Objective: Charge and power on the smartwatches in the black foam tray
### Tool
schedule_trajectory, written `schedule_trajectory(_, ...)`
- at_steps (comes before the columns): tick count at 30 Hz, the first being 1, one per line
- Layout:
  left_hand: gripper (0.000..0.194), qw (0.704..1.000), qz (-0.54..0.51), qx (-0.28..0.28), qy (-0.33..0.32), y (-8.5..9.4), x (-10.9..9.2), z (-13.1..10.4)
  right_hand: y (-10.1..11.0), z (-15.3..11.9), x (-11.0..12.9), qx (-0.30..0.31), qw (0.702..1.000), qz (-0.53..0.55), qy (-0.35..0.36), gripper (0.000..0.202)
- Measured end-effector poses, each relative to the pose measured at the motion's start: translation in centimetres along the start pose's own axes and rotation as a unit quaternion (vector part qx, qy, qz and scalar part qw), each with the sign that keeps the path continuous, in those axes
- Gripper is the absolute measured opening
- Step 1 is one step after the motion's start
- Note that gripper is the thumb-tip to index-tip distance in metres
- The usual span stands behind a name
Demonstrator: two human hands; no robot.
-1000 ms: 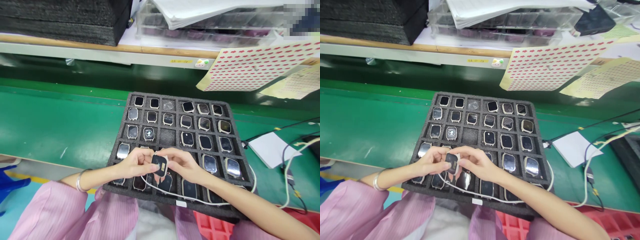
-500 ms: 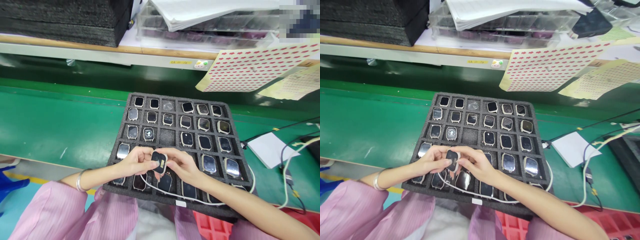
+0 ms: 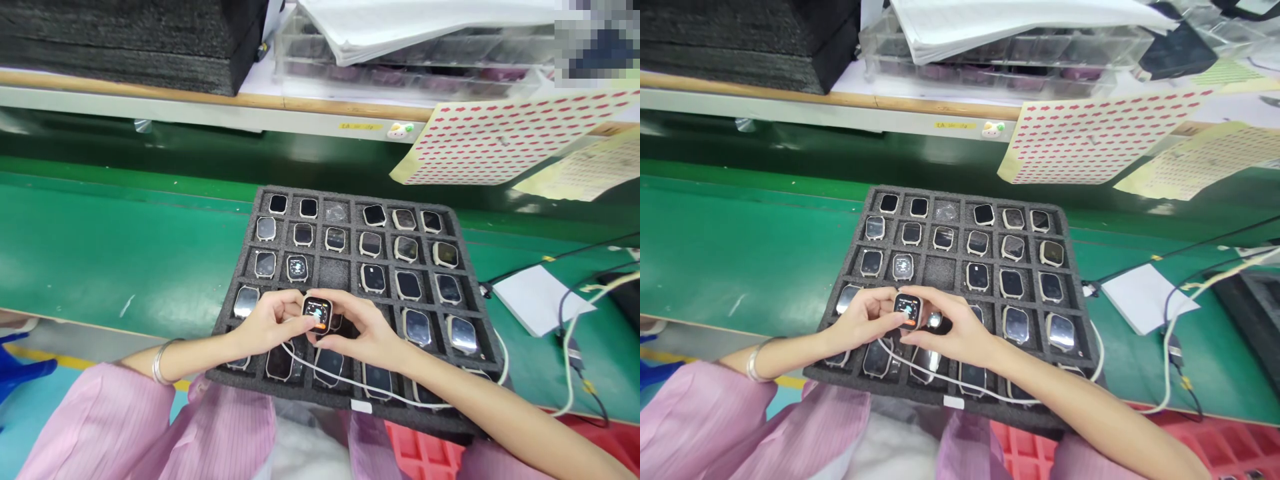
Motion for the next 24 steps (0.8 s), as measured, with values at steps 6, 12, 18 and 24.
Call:
schedule_trajectory(6, 0.030, 0.998, 0.059, 0.013, 0.017, -0.5, 0.3, 0.3, 2.6, 1.6, 1.5, 0.016, 0.986, -0.161, 0.032, 0.038)
schedule_trajectory(12, 0.026, 0.999, 0.052, 0.010, 0.008, -0.6, 0.5, 0.5, 4.8, 2.8, -0.8, -0.012, 0.963, -0.266, 0.037, 0.032)
schedule_trajectory(18, 0.026, 0.995, 0.068, 0.005, 0.078, -0.6, -0.4, 0.7, 7.2, 1.4, -0.8, 0.050, 0.906, -0.418, 0.044, 0.030)
schedule_trajectory(24, 0.022, 0.997, 0.017, 0.027, 0.074, -2.8, -1.9, 2.0, 9.3, 0.4, -1.2, 0.108, 0.857, -0.502, -0.035, 0.031)
Point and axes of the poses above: each hand's wrist, its own z-axis towards the middle knuckle, its own y-axis out of the back of the hand, x = y × z, the point moved 4 cm from there along z, towards the middle knuckle, and after that the axes turned 7 degrees about -x, right-handed, at the moved point
